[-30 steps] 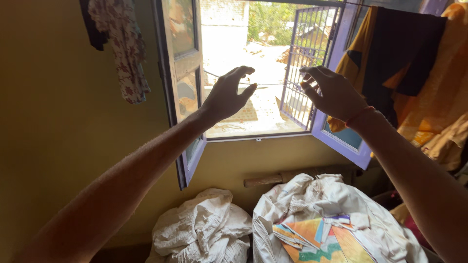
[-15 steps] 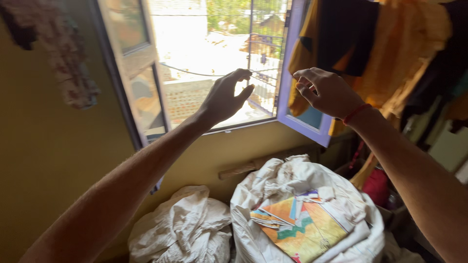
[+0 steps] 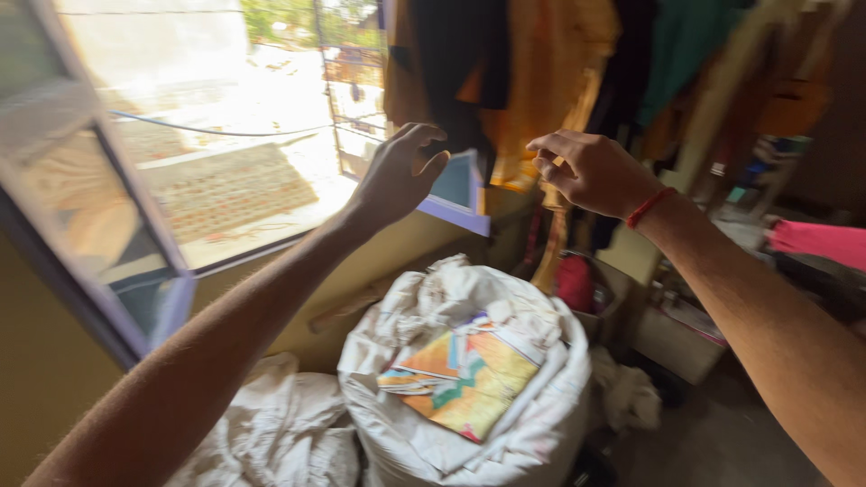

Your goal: The person opens a window with a metal grille, then walks to a desk and opens a drawer containing small items. The person closes the drawer, walks back to the window, and closes it.

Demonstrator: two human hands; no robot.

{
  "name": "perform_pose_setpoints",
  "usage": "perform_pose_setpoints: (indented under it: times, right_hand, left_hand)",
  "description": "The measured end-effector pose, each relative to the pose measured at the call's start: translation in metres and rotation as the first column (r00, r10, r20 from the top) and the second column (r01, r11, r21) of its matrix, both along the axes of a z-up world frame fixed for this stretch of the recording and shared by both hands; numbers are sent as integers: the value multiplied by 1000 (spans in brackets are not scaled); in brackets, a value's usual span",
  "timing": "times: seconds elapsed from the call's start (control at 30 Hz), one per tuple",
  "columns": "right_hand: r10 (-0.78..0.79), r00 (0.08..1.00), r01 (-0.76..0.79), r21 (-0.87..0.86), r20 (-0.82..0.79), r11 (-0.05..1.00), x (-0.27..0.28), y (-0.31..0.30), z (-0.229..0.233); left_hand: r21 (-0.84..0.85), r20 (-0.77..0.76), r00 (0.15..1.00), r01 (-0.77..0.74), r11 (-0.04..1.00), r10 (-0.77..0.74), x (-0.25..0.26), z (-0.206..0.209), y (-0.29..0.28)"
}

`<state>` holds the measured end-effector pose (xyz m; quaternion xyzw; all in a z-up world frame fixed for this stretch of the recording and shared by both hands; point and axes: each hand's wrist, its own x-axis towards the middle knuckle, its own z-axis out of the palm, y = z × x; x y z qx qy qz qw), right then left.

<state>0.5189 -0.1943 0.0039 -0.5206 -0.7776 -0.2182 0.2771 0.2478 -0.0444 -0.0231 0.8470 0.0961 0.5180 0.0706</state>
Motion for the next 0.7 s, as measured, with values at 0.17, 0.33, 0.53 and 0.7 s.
perform_pose_setpoints:
  times: [0.17, 0.33, 0.53, 0.7]
  right_hand:
    - [-94, 995, 94, 7, 14, 996, 42, -64, 7]
    - [-213, 977, 214, -13, 10, 977, 86, -134, 5]
    - [-280, 958, 278, 32, 60, 960, 136, -224, 2]
    - [-380, 925, 380, 0, 2, 925, 166, -312, -3]
  left_hand:
    - [-20, -53, 998, 36, 999, -37, 52, 2, -39]
    - [-43, -92, 987, 132, 990, -135, 101, 7, -83]
    - [6, -123, 964, 239, 971, -237, 171, 13, -139]
    - [-17, -101, 920, 379, 925, -378, 236, 14, -191]
